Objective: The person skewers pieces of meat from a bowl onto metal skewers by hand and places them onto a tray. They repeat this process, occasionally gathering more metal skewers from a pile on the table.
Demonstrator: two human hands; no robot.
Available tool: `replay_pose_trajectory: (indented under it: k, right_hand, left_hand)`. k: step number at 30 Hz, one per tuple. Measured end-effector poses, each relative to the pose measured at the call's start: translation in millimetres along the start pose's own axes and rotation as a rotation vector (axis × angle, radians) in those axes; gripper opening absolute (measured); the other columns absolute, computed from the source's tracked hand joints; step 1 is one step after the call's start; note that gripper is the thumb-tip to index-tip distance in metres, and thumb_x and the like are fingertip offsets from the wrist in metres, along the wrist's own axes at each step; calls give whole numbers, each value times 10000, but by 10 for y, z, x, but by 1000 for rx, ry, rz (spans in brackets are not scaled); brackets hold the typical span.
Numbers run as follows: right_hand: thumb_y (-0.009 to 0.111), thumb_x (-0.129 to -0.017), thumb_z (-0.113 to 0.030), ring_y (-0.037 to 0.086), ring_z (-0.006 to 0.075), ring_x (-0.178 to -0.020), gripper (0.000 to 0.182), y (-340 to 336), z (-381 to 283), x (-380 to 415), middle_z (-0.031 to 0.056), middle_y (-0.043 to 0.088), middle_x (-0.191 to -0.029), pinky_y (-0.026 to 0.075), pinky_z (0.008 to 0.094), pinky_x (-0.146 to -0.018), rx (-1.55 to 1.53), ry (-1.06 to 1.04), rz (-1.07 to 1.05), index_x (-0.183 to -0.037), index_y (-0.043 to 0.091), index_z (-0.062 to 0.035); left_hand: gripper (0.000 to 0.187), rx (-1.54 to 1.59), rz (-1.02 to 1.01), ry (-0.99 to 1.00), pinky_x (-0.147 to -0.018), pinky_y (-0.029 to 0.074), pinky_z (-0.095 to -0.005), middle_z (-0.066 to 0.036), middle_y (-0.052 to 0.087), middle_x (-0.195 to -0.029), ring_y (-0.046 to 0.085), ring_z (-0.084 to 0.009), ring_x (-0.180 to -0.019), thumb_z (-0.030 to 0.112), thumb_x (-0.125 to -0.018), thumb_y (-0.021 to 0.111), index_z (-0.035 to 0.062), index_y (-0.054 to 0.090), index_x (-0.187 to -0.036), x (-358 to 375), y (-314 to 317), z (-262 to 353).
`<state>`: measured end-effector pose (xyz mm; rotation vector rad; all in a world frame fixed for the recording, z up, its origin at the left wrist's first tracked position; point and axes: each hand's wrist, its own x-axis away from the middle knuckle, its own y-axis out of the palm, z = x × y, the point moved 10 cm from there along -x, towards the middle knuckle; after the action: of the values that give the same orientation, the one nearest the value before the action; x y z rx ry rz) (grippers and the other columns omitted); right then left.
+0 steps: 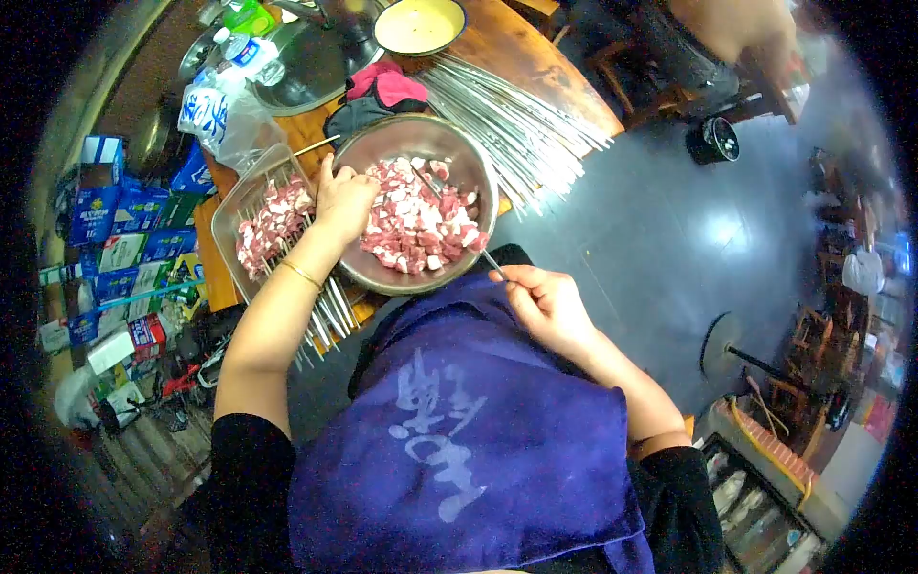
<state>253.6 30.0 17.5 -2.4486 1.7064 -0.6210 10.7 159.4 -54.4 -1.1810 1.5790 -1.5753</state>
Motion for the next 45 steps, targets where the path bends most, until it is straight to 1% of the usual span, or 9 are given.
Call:
replay_pose_trajectory:
  k: [7, 17, 25, 34, 37, 40, 41, 43, 45]
  right_hand:
    - [519, -906, -71, 560, 103, -621, 219, -26, 72, 49, 85, 636, -728, 476, 256, -600, -2, 38, 19, -1057, 650, 19]
    - [521, -904, -67, 538, 91, -598, 214, 18, 55, 17, 63, 622, -699, 461, 252, -573, -21, 51, 9, -1055, 656, 2]
    - [520, -906, -70, 563, 101, -636, 219, 27, -21, -61, 78, 646, -739, 478, 260, -609, 18, -19, -10, -1062, 653, 9]
    - [515, -908, -82, 608, 123, -680, 223, 36, -12, -60, 106, 672, -786, 499, 270, -651, 29, 3, -21, -1057, 654, 9]
    - [518, -902, -76, 606, 124, -676, 221, 16, 11, -51, 109, 669, -784, 499, 271, -648, 28, 5, -12, -1053, 655, 9]
    - [520, -899, -74, 609, 129, -677, 221, -29, 18, -38, 112, 670, -787, 500, 275, -648, 14, 16, -4, -1053, 656, 7]
    - [520, -898, -74, 611, 131, -678, 222, -41, 22, -30, 113, 671, -789, 501, 277, -649, 7, 20, -1, -1054, 656, 6]
    - [518, -898, -74, 608, 130, -670, 223, -29, 48, -25, 108, 670, -784, 501, 279, -642, -4, 25, -12, -1055, 657, 2]
    - [518, -899, -75, 604, 128, -661, 223, -5, 39, -29, 104, 668, -779, 500, 280, -633, -1, 18, -29, -1055, 659, -2]
  left_hand:
    - [196, 24, -76, -65, -1134, -51, -599, -26, 701, -859, 544, -216, -1117, 128, -836, 536, 158, 702, -937, -91, 218, 64]
    - [200, 210, -22, -82, -1125, -14, -626, -34, 658, -1058, 461, -253, -1230, 209, -746, 678, 209, 727, -940, 50, -3, 141]
    - [103, 251, 33, -67, -1127, 34, -623, -27, 656, -978, 485, -274, -1193, 221, -744, 651, 187, 709, -822, 115, -48, 136]
    - [156, 206, 72, -26, -1138, 83, -573, -36, 662, -969, 495, -233, -1174, 193, -728, 662, 153, 707, -872, 80, 157, 188]
    - [126, 301, 177, -43, -1144, 138, -513, -33, 669, -932, 560, -250, -1066, 212, -724, 672, 160, 711, -831, 105, 46, 166]
    - [119, 739, 133, -158, -993, 411, -466, -53, 682, -960, 627, -256, -924, 144, -792, 623, 113, 691, -883, 105, -18, 55]
    - [123, 1388, 121, -276, -849, 520, -370, -70, 687, -966, 663, -240, -830, 123, -857, 589, 72, 666, -939, 81, 493, -14]
    - [165, 2068, 201, -319, -833, 538, -345, -100, 681, -988, 671, -233, -892, 93, -894, 546, 41, 627, -1028, 156, 372, 64]
    - [182, 2272, 162, -357, -871, 528, -379, -122, 677, -1015, 664, -262, -935, 85, -899, 528, 46, 611, -1057, 264, 241, 131]
